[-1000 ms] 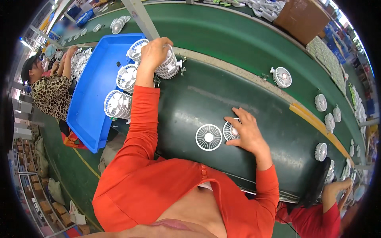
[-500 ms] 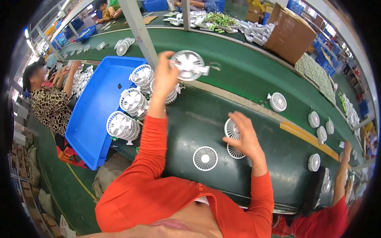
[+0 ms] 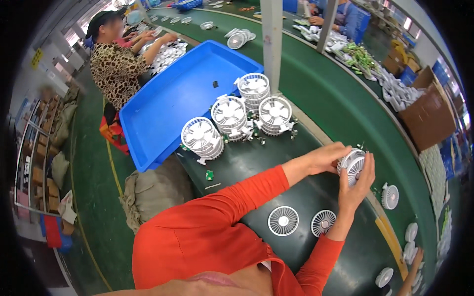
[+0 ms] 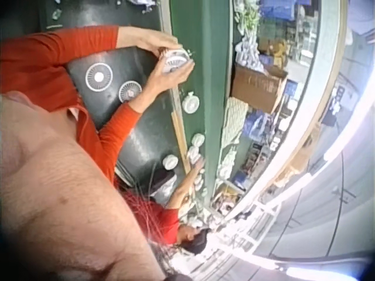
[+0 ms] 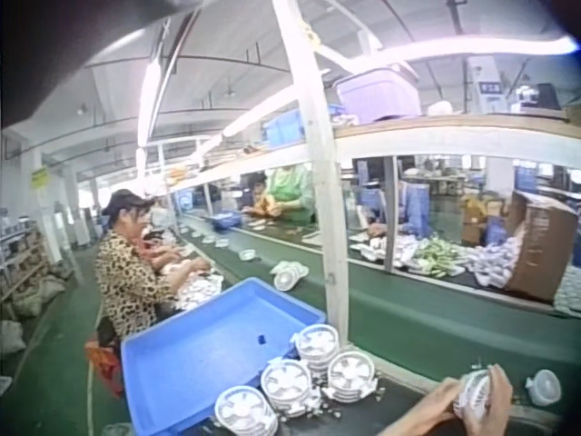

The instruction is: The person assembles portable fans by picking up fan bodies and grilles from a conveyor belt, snapping the grilles onto the housings by hand, and arranging them on the work surface.

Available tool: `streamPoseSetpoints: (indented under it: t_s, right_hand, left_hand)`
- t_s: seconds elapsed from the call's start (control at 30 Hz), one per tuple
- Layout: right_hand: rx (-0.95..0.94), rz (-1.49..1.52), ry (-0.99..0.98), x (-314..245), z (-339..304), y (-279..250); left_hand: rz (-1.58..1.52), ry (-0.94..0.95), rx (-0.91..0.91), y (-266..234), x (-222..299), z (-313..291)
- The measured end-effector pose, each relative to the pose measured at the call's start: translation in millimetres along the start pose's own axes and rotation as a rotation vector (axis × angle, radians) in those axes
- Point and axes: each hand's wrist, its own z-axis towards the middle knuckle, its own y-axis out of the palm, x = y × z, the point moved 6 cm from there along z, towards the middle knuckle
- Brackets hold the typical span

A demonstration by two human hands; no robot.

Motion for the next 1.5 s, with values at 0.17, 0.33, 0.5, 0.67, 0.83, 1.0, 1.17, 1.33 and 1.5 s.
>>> streamPoseSetpoints:
  t_s: [0.17, 0.33, 0.5, 0.67, 0.83, 1.0, 1.17, 1.33, 1.5]
  right_hand:
    - [-0.029, 0.091, -0.009, -8, 6, 4]
    - [-0.083, -0.006, -0.091, -20, 4, 16]
    - [-0.069, 0.008, -0.083, -15, -1, 25]
    - [-0.014, 0.286, 0.076, -3, -11, 34]
    - [0.02, 0.771, 0.328, 8, -21, 38]
    - [0.121, 1.151, 0.658, 34, -32, 44]
    - [-0.023, 0.797, 0.503, 34, -11, 44]
    - [0.081, 0.328, 0.436, 103, 3, -7]
    - [-0.058, -0.346, 0.032, 75, -15, -35]
  left_hand:
    - [-0.145, -0.102, -0.139, 5, 2, -2]
    - [-0.476, -0.231, -0.137, 6, -24, 15]
    - [-0.539, -0.086, 0.051, 7, -32, 17]
    - [-0.056, 0.278, 0.295, 24, -6, -7]
    - [0.619, 0.761, 0.451, 50, 22, -35]
    - [0.926, 0.965, 0.441, 65, 31, -47]
    - [0.988, 0.825, 0.401, 43, 28, -36]
    - [1.403, 0.751, 0.299, 37, 61, -40]
    - [1.768, 0.906, 0.512, -11, 135, -69]
